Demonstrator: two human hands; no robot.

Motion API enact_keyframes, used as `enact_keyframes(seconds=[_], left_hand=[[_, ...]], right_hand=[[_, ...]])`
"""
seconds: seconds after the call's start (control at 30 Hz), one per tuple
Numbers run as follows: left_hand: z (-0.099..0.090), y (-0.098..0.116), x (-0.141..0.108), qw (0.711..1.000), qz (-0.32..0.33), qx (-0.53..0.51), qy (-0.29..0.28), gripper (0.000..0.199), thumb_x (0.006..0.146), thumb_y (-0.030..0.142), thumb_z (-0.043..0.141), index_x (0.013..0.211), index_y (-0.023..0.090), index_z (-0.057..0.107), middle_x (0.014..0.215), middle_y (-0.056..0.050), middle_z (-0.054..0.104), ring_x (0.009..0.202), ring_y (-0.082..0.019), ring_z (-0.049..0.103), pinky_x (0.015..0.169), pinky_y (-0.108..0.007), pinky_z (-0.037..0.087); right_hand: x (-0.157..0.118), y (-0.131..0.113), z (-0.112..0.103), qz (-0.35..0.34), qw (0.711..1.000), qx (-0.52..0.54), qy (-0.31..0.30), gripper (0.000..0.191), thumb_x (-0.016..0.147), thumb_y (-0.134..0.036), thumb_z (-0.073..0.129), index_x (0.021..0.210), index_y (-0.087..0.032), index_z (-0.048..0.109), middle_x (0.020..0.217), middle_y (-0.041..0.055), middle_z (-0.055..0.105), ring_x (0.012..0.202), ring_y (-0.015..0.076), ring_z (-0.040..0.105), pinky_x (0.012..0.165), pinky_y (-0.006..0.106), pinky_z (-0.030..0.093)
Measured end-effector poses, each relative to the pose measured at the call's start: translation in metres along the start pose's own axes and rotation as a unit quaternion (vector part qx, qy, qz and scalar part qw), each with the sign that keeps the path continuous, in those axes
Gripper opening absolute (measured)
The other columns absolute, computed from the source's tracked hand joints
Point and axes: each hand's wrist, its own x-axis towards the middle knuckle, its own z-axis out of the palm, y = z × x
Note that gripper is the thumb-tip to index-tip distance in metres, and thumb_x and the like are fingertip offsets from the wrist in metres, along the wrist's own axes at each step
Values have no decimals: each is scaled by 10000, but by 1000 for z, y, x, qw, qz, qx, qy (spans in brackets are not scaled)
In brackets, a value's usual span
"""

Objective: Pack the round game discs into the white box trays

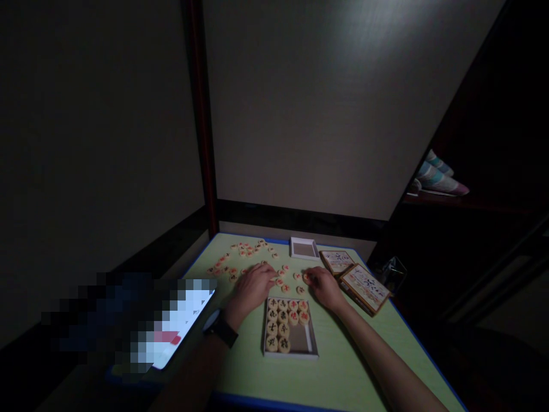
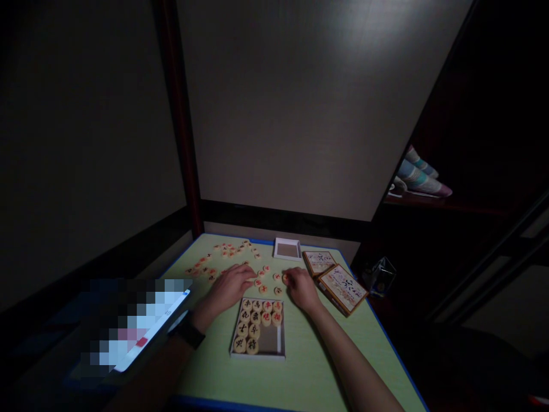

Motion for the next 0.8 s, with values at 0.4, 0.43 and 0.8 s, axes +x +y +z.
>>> enact_keyframes(seconds=[0.4,0.43,0.8], left_hand=[[11,-2,6,995,62,-71,-38,227,935,272,581,1077,320,752,1165,9,718,1080,-193,574,1026,-359,397],[11,-1,6,995,58,-76,-40,218,929,276,593,1070,316,754,1165,11,719,1089,-192,574,1035,-359,389],[15,-1,8,994,55,-83,-44,226,950,253,552,991,277,773,1102,7,735,1039,-183,591,993,-337,398]], right_hand=[[2,3,6,18,999,42,-16,226,823,-267,645,991,-188,774,962,96,729,919,233,662,878,358,514],[2,2,5,19,999,46,-16,228,823,-265,648,997,-190,775,974,97,729,920,232,665,881,362,515],[2,-6,3,14,998,56,-21,242,801,-238,672,1016,-200,775,912,82,727,855,225,659,830,355,516]])
